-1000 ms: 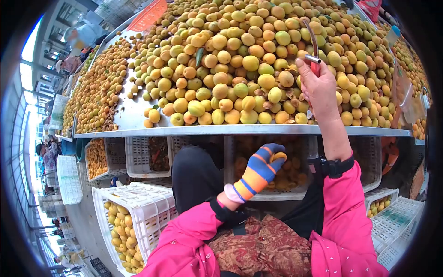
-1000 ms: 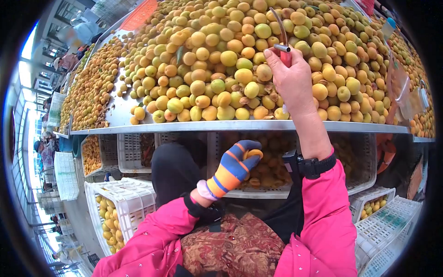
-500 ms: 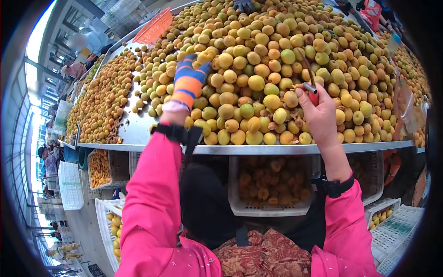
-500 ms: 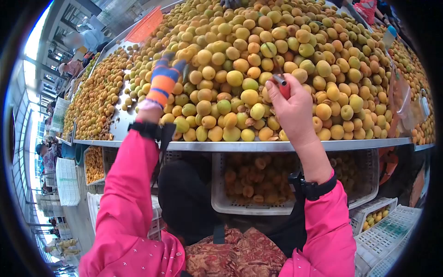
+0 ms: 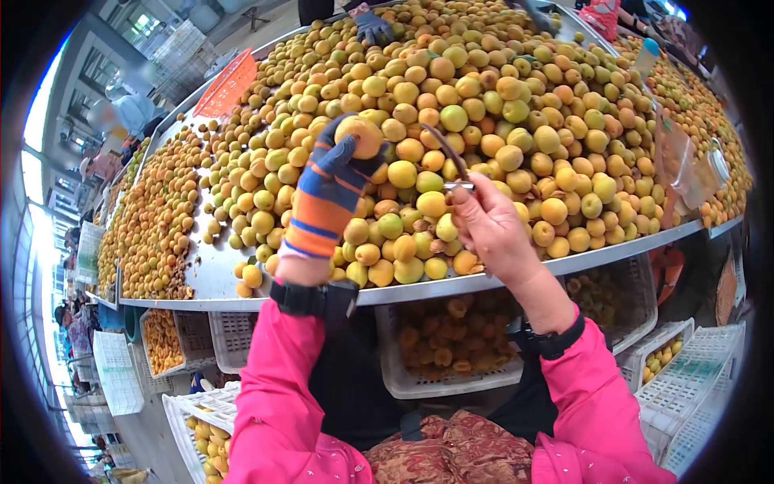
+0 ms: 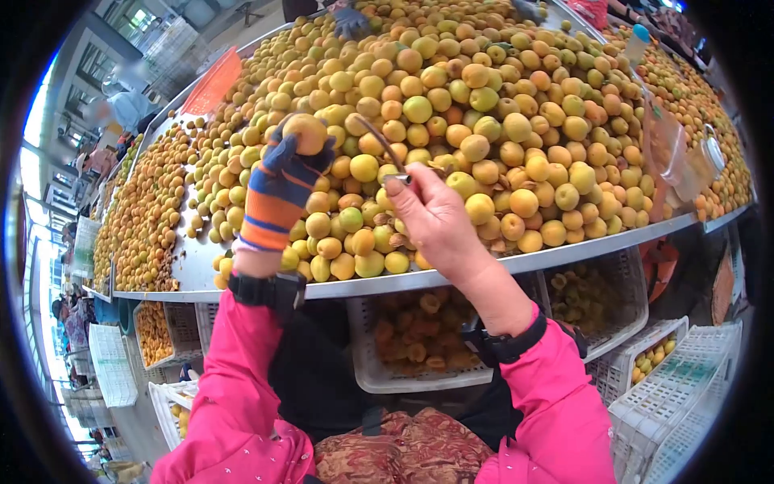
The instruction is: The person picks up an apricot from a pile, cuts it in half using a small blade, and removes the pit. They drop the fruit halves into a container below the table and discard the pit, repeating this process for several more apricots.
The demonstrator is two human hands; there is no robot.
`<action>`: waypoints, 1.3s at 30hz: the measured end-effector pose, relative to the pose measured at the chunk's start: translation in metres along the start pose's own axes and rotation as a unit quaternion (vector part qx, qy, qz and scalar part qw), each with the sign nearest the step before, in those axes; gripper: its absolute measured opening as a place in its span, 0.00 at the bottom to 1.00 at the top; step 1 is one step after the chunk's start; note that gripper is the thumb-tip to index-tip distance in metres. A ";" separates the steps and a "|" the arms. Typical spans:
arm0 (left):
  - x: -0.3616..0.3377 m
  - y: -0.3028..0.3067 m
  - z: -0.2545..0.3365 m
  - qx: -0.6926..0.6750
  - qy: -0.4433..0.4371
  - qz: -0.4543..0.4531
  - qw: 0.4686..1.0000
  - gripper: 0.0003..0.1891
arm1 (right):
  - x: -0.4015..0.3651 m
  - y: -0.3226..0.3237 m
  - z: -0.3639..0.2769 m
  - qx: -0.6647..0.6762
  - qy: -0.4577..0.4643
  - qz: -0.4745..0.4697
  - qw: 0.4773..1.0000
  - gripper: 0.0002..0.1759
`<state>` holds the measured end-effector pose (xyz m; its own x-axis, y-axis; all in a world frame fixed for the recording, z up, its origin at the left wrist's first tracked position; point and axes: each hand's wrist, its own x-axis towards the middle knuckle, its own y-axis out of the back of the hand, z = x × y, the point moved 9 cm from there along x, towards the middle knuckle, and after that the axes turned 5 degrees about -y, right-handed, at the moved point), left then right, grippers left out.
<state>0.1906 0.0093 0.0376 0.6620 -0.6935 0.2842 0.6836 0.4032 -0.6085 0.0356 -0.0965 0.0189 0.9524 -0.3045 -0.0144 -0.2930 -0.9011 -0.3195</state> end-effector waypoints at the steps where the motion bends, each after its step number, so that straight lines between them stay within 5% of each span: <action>1: -0.010 -0.008 -0.014 -0.088 0.031 -0.006 0.996 0.19 | -0.002 -0.004 0.000 0.038 -0.013 -0.022 0.999 0.12; 2: -0.019 -0.018 -0.027 -0.175 0.061 -0.011 0.983 0.19 | -0.004 -0.005 -0.003 0.029 -0.019 -0.021 0.999 0.13; 3: -0.023 -0.032 -0.030 -0.124 0.056 0.024 0.990 0.21 | -0.005 0.000 -0.005 0.002 -0.013 -0.006 1.000 0.12; 4: -0.037 -0.051 -0.038 -0.307 0.141 0.253 0.906 0.21 | -0.007 0.005 -0.005 -0.025 -0.007 0.010 1.000 0.11; 6: -0.033 -0.060 -0.052 -0.254 0.084 0.035 0.963 0.25 | -0.011 0.002 -0.022 0.008 0.036 0.028 0.999 0.14; 8: -0.036 -0.068 -0.068 -0.233 0.087 0.031 0.968 0.26 | -0.009 0.005 -0.027 0.015 0.092 0.029 0.995 0.19; 10: -0.039 -0.057 -0.081 -0.045 0.081 0.092 0.991 0.27 | -0.006 0.008 -0.026 0.001 0.110 0.036 0.993 0.20; 12: -0.035 -0.071 -0.082 -0.097 0.077 0.064 0.990 0.27 | -0.003 0.016 -0.029 0.006 0.123 0.057 0.991 0.18; 14: -0.024 -0.075 -0.063 0.088 0.050 -0.011 0.995 0.31 | 0.000 0.024 -0.027 -0.062 0.046 0.045 0.996 0.16; 15: -0.020 -0.067 -0.059 0.148 0.070 -0.010 0.987 0.33 | 0.002 0.025 -0.037 -0.160 0.111 0.044 0.980 0.15; 18: -0.022 -0.068 -0.044 0.198 0.025 -0.026 0.980 0.29 | 0.002 0.023 -0.030 -0.145 0.108 0.030 0.983 0.16; 22: -0.026 -0.064 -0.034 0.181 -0.016 -0.008 0.983 0.31 | 0.000 0.023 -0.028 -0.143 0.062 0.048 0.987 0.15; 39: -0.034 -0.055 -0.011 0.254 -0.083 -0.019 0.963 0.34 | -0.007 0.012 -0.033 -0.328 0.155 0.081 0.928 0.16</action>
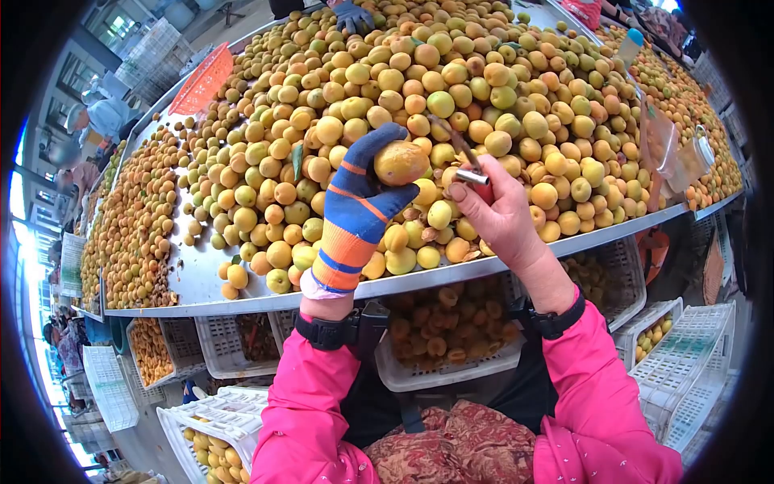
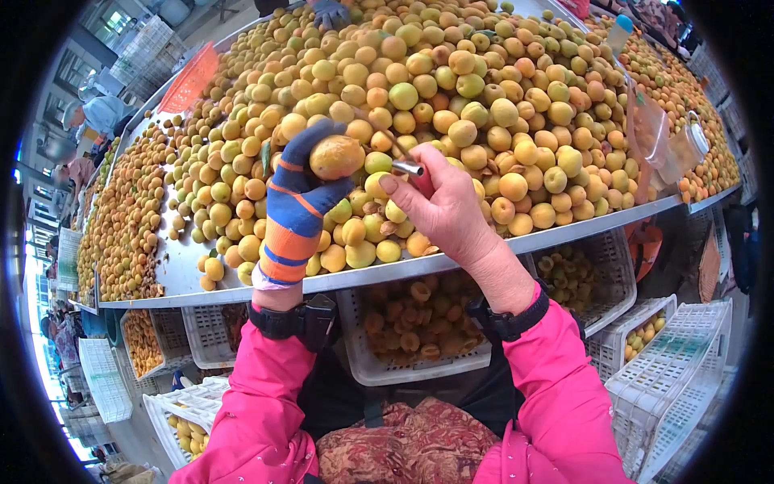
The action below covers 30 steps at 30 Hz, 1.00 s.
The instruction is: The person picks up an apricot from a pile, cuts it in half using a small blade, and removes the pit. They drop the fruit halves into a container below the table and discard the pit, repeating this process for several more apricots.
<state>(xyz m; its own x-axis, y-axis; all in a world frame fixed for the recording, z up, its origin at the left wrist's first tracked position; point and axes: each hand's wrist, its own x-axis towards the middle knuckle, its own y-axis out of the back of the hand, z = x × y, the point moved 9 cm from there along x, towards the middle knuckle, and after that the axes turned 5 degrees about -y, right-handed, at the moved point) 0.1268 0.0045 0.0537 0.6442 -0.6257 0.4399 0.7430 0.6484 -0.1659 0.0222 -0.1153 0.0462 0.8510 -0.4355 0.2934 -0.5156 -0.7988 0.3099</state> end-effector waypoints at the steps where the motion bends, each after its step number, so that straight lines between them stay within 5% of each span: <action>1: -0.001 -0.003 0.000 0.017 -0.004 -0.011 1.000 0.34 | 0.000 -0.001 0.005 0.073 -0.032 0.005 0.997 0.16; 3: -0.002 -0.009 -0.001 0.006 0.003 -0.011 1.000 0.34 | 0.000 -0.002 0.012 0.145 -0.065 0.012 0.987 0.16; 5: -0.002 -0.012 -0.003 -0.002 0.006 -0.011 1.000 0.33 | 0.000 0.000 0.000 0.109 0.012 0.018 0.994 0.17; 10: -0.001 -0.007 -0.017 -0.059 0.033 0.026 0.997 0.33 | -0.004 -0.004 -0.005 0.037 -0.016 -0.059 0.997 0.15; 16: 0.003 -0.012 -0.016 -0.037 -0.010 0.036 0.999 0.33 | -0.007 0.002 -0.009 0.199 -0.106 -0.074 0.972 0.15; 19: 0.000 -0.035 -0.010 0.051 -0.034 -0.015 0.998 0.30 | -0.043 0.049 -0.028 0.374 -0.109 0.003 0.921 0.11; 23: -0.040 -0.130 -0.020 -0.101 0.045 -0.085 0.990 0.30 | -0.161 0.138 -0.072 0.237 -0.078 0.112 0.962 0.12; 26: -0.091 -0.244 0.004 -0.138 0.074 -0.224 0.962 0.33 | -0.275 0.196 -0.082 0.243 -0.162 0.288 0.912 0.09; 29: -0.158 -0.339 0.043 -0.225 0.110 -0.304 0.919 0.35 | -0.398 0.237 -0.086 0.237 -0.227 0.369 0.870 0.14; 30: -0.184 -0.363 0.055 -0.225 0.195 -0.341 0.892 0.34 | -0.434 0.247 -0.098 0.212 -0.254 0.426 0.842 0.16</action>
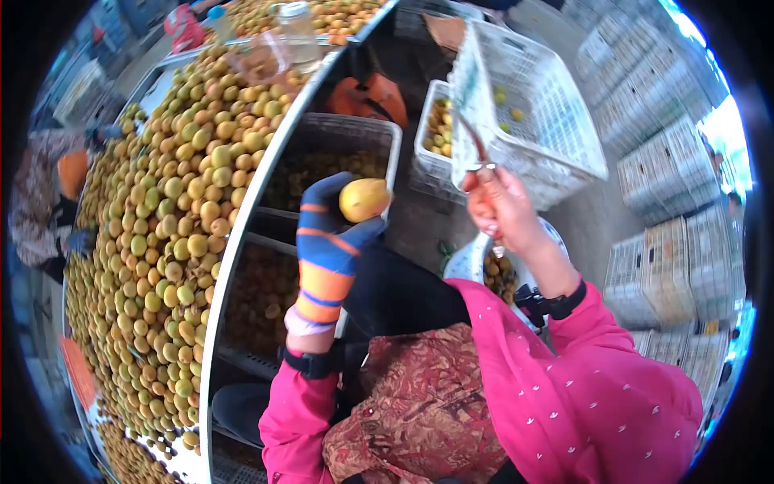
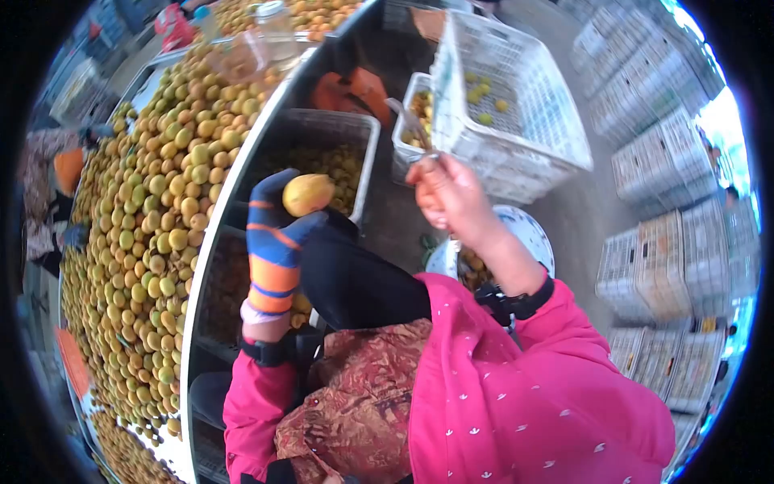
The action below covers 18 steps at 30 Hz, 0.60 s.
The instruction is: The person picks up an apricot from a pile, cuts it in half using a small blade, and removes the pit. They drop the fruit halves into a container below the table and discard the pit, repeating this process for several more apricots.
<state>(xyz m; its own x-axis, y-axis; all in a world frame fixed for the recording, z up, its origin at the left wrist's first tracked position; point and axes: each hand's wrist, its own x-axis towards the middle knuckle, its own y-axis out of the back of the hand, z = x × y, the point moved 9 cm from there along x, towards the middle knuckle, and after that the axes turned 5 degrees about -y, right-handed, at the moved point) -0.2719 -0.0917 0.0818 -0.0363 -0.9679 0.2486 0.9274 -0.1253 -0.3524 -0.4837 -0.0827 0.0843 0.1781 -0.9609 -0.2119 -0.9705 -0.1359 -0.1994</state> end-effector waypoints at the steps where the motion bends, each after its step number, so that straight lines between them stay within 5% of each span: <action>1: -0.001 -0.026 -0.013 0.014 0.009 -0.026 1.000 0.33 | -0.018 0.026 0.001 0.022 -0.015 0.042 0.999 0.18; 9: -0.008 -0.159 -0.044 0.166 -0.092 -0.164 0.968 0.31 | -0.101 0.058 0.028 0.088 -0.075 -0.058 0.992 0.19; 13: -0.017 -0.193 -0.053 0.169 -0.093 -0.201 0.960 0.31 | -0.118 0.088 0.043 0.103 -0.085 0.016 0.991 0.19; 18: -0.028 -0.213 -0.053 0.001 -0.043 -0.216 0.975 0.31 | -0.147 0.160 0.126 0.197 -0.209 0.181 0.941 0.21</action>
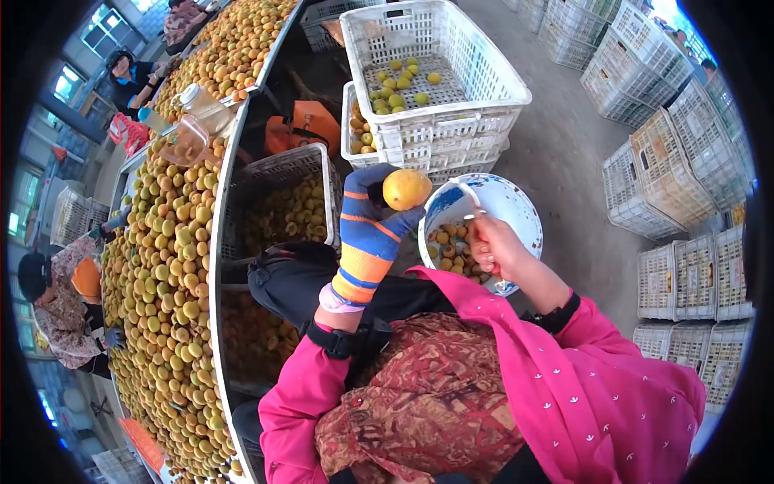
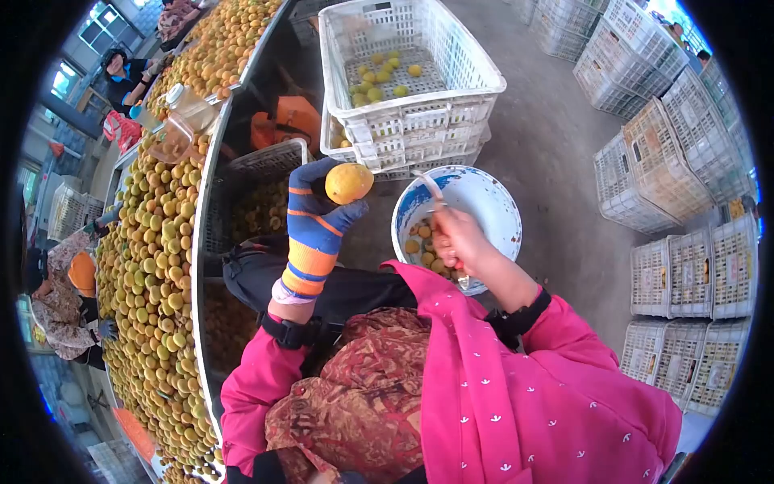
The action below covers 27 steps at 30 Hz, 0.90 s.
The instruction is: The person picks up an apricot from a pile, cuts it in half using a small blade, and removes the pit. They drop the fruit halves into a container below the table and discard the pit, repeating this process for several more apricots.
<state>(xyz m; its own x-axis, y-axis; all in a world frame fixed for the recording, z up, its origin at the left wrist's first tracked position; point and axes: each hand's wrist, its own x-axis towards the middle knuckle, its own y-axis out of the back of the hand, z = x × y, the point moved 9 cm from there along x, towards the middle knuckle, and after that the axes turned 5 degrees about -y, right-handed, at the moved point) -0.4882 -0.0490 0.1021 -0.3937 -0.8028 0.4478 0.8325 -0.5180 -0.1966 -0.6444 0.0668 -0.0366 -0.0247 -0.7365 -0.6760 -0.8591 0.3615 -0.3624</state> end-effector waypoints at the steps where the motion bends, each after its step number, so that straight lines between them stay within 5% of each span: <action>1: 0.001 0.001 0.000 -0.019 0.012 -0.001 1.000 0.32 | -0.003 0.005 -0.001 -0.003 0.002 -0.007 1.000 0.21; 5: -0.010 0.019 0.000 -0.114 0.039 0.032 0.992 0.33 | -0.008 0.033 -0.015 0.063 0.135 0.045 0.988 0.21; 6: -0.013 0.025 0.007 -0.137 0.058 0.053 0.987 0.32 | 0.007 0.052 -0.007 -0.083 0.108 0.056 0.989 0.20; 7: -0.018 0.031 0.015 -0.159 0.078 0.078 0.981 0.31 | 0.031 0.070 -0.003 -0.529 0.112 0.115 0.833 0.19; 8: -0.021 0.039 0.024 -0.194 0.072 0.094 0.974 0.30 | 0.037 0.067 0.025 -0.846 0.101 0.009 0.524 0.15; 9: -0.027 0.051 0.034 -0.218 0.061 0.107 0.968 0.30 | 0.034 0.060 0.011 -0.853 0.122 0.036 0.506 0.16; 10: -0.032 0.060 0.046 -0.258 0.060 0.117 0.957 0.28 | 0.028 0.061 -0.023 -0.720 0.128 0.172 0.660 0.15; 12: -0.054 0.084 0.074 -0.263 0.058 0.167 0.949 0.26 | 0.033 0.021 -0.055 -0.612 0.313 0.126 0.715 0.15; 14: -0.081 0.114 0.103 -0.197 0.020 0.239 0.951 0.24 | 0.034 -0.058 -0.066 -0.474 0.298 -0.010 0.829 0.12; 15: -0.102 0.126 0.130 -0.124 -0.005 0.286 0.950 0.23 | 0.065 -0.068 -0.058 -0.443 0.274 -0.002 0.854 0.11; 16: -0.119 0.133 0.147 -0.161 0.027 0.297 0.941 0.23 | 0.079 -0.108 -0.050 -0.436 0.246 -0.126 0.857 0.17; 19: -0.181 0.175 0.184 -0.084 -0.111 0.411 0.901 0.24 | 0.126 -0.219 -0.007 -0.337 0.192 -0.224 0.894 0.20; 20: -0.201 0.186 0.193 -0.067 -0.145 0.416 0.895 0.23 | 0.139 -0.258 0.019 -0.389 0.142 -0.357 0.837 0.21; 22: -0.250 0.199 0.222 0.010 -0.164 0.481 0.861 0.24 | 0.096 -0.329 0.059 -0.401 0.163 -0.412 0.802 0.20; 26: -0.337 0.228 0.269 -0.008 -0.195 0.556 0.808 0.30 | -0.084 -0.432 0.097 -0.514 0.371 -0.532 0.562 0.25; 27: -0.355 0.225 0.282 0.007 -0.206 0.573 0.793 0.30 | -0.076 -0.448 0.114 -0.511 0.364 -0.556 0.546 0.25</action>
<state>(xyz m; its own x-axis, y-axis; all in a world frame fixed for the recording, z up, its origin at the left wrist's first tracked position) -0.0511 0.2027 0.1445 0.7841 -0.5768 0.2293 0.5559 0.4882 -0.6727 -0.1992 0.0261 0.1043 0.9246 -0.3427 0.1665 -0.3783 -0.7732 0.5091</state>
